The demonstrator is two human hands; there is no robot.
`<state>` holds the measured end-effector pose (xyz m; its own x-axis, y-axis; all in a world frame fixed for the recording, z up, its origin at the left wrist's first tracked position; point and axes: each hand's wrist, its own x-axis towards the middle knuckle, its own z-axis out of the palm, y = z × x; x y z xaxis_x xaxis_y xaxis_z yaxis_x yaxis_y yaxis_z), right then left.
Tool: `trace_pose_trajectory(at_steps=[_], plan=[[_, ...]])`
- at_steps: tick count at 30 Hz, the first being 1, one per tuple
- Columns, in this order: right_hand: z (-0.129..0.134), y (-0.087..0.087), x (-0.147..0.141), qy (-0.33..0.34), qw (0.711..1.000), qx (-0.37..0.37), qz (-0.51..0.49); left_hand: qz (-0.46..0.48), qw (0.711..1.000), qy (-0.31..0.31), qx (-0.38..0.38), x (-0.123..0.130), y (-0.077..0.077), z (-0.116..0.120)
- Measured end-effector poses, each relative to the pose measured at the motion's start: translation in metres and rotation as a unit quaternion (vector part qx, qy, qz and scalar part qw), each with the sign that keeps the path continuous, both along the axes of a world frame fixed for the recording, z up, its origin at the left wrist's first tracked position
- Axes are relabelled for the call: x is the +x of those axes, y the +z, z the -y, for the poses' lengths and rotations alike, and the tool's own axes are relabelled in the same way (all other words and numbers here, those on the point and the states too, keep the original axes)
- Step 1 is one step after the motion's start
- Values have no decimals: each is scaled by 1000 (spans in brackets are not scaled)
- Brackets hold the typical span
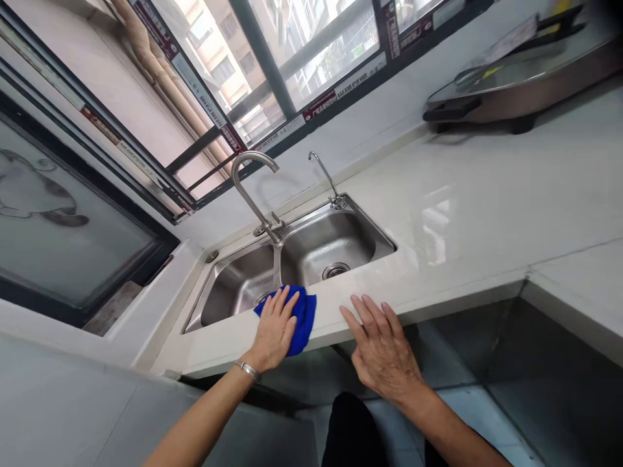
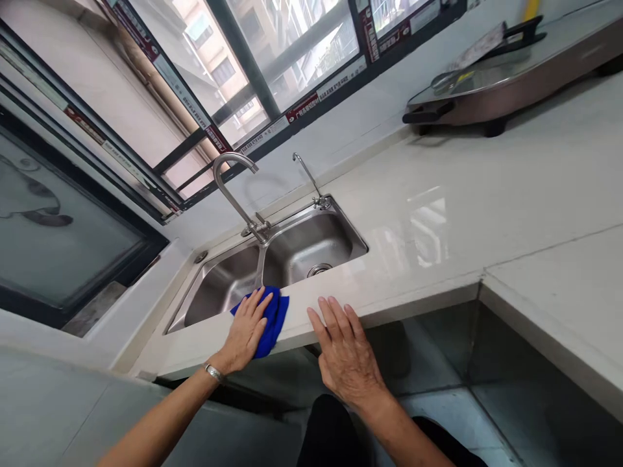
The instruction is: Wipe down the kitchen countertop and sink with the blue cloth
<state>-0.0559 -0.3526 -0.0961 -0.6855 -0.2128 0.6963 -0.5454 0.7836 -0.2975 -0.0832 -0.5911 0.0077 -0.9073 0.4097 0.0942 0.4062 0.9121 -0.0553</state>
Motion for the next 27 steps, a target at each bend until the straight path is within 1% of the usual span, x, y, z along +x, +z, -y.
trace_pose_trajectory(at_steps=[4, 6, 8, 10, 14, 17, 19, 22, 24, 25, 27], plan=[[-14, 0, 5, 28, 1000, 3, -12, 9, 997, -76, 14, -22, 0, -58], [-23, -2, 12, 40, 999, -22, -20, 9, 994, -109, 22, -32, 0, -84], [-34, -5, 22, 40, 997, -63, -16, 8, 990, -140, 31, -41, -1, -110], [-45, -8, 33, 17, 994, -112, 2, 8, 985, -167, 41, -50, -3, -136], [-62, -15, 54, -76, 976, -202, 29, 10, 975, -212, 65, -64, -6, -181], [-70, -11, 64, -121, 964, -236, 7, 12, 967, -239, 91, -70, -10, -207], [-73, 0, 65, -138, 961, -238, -22, 14, 961, -254, 112, -74, -14, -218], [-75, 25, 54, -145, 967, -202, -62, 27, 950, -272, 149, -80, -15, -223], [-78, 43, 37, -137, 976, -149, -84, 41, 942, -283, 177, -87, -11, -216], [-79, 51, 26, -134, 980, -118, -89, 46, 938, -284, 194, -90, -8, -208], [-81, 62, 0, -138, 986, -52, -80, 45, 933, -271, 234, -99, -2, -185]])
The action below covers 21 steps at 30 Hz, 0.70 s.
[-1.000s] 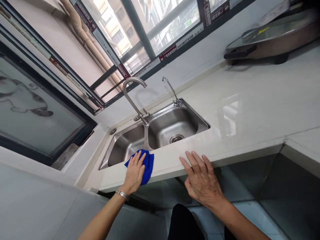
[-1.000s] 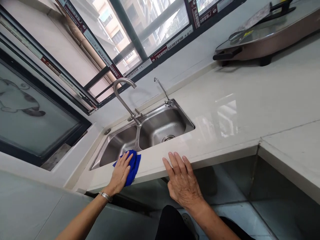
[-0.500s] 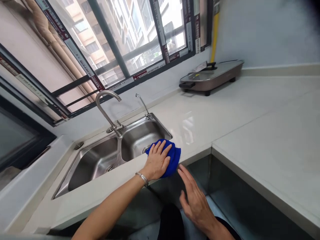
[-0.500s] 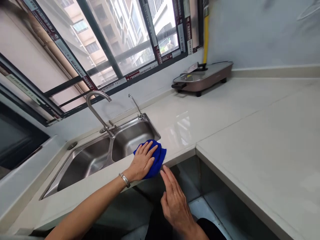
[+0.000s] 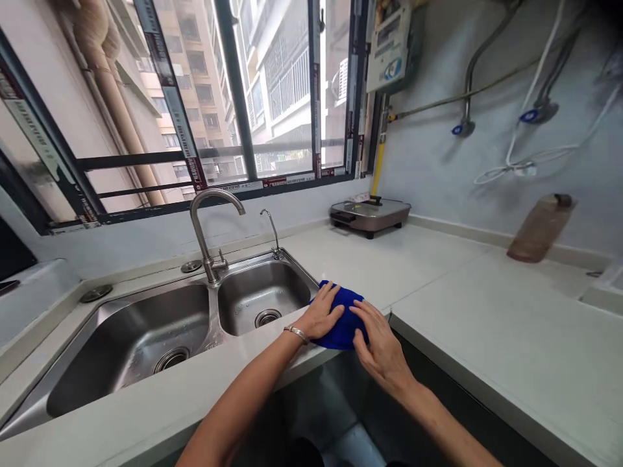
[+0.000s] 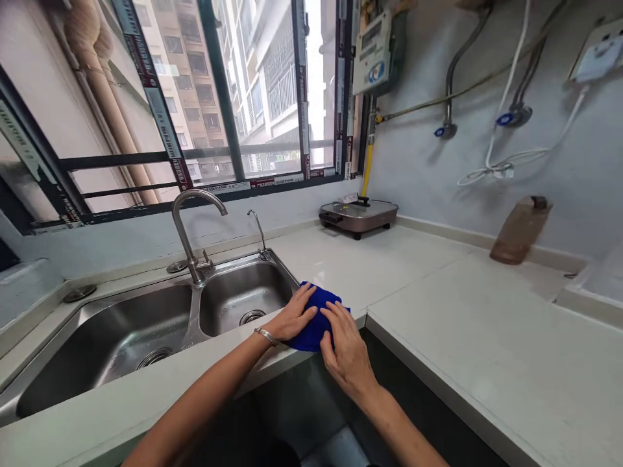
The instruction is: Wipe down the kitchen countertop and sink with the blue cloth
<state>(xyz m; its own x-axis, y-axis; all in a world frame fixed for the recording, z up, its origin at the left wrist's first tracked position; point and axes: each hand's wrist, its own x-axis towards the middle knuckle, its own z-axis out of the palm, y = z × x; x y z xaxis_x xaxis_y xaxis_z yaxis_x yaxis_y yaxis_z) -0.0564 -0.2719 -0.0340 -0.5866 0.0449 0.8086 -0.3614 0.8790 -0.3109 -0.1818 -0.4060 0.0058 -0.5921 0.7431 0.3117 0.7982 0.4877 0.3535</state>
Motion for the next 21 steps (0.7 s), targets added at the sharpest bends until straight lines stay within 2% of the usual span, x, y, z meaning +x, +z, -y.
trace_pose_trajectory(at_steps=[3, 6, 8, 11, 15, 17, 19, 21], plan=[[5, 3, -40, -40, 991, 96, 85, 13, 997, 60, 56, -10, 3, 46], [14, -2, -67, -77, 960, 193, 186, 27, 990, 112, 75, -13, -6, 88], [18, -6, -77, -96, 946, 221, 217, 33, 990, 120, 73, -11, -16, 105], [9, -8, -84, -104, 947, 223, 208, 22, 993, 89, 74, -2, -24, 113], [-23, -4, -91, -72, 946, 226, 221, -15, 996, -15, 92, 21, -18, 106], [-38, -2, -93, -51, 944, 230, 232, -45, 987, -118, 99, 32, -16, 100], [-48, 2, -96, -14, 940, 240, 243, -87, 963, -239, 87, 40, -19, 94], [-52, 8, -104, 37, 929, 254, 265, -117, 936, -327, 59, 42, -26, 87]])
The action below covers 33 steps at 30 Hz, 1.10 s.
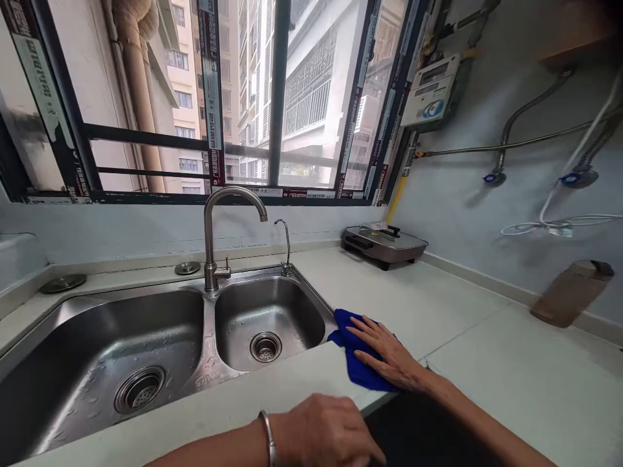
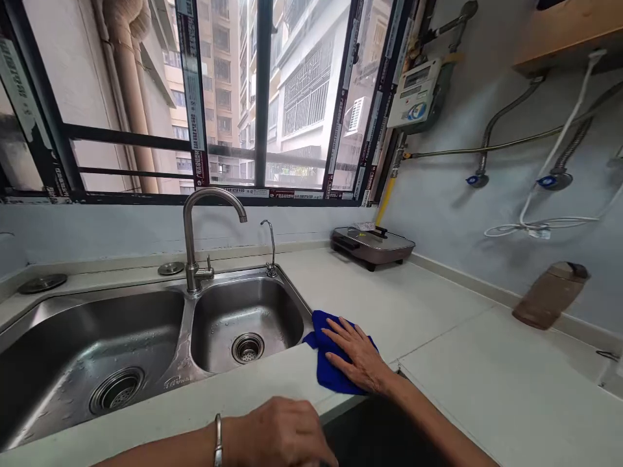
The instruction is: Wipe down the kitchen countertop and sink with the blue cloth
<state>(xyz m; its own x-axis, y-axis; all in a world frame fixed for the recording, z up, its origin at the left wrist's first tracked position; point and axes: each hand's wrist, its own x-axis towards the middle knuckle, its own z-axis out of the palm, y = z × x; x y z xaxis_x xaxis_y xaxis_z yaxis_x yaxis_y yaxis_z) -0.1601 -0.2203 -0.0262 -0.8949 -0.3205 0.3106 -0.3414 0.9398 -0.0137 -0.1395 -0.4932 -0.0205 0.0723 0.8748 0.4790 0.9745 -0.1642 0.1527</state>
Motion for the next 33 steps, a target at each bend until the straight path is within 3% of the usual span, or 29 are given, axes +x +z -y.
trace_pose_trajectory(at_steps=[3, 5, 8, 10, 12, 15, 19, 22, 25, 29, 33], plan=[[7, 9, -29, 53, 998, 17, 37, 2, 999, -35, -24, -6, -13, -11], [16, 12, -61, 66, 996, 41, 32, 29, 999, -9, -8, -11, -19, -16], [28, 11, -119, 59, 995, 82, 27, 76, 986, 145, 26, -16, -19, -13], [34, 9, -157, 47, 993, 102, 40, 105, 961, 257, 8, -17, -16, -6], [38, 7, -190, 30, 991, 117, 48, 118, 942, 314, -34, -17, -18, 0], [44, 3, -227, 7, 989, 144, 38, 89, 947, 306, -53, -19, -33, 0], [58, -2, -260, -9, 984, 176, 5, 38, 950, 311, -20, -23, -59, -16], [76, -8, -270, -55, 979, 196, -24, 47, 943, 327, -24, -23, -60, -23], [91, -15, -262, -79, 970, 228, -33, 84, 941, 318, -75, -23, -44, -18], [90, -23, -229, 39, 963, 268, -14, 125, 945, 282, -110, -23, -20, -2], [76, -26, -193, 143, 950, 269, 64, 149, 949, 252, -116, -20, -7, 8]])
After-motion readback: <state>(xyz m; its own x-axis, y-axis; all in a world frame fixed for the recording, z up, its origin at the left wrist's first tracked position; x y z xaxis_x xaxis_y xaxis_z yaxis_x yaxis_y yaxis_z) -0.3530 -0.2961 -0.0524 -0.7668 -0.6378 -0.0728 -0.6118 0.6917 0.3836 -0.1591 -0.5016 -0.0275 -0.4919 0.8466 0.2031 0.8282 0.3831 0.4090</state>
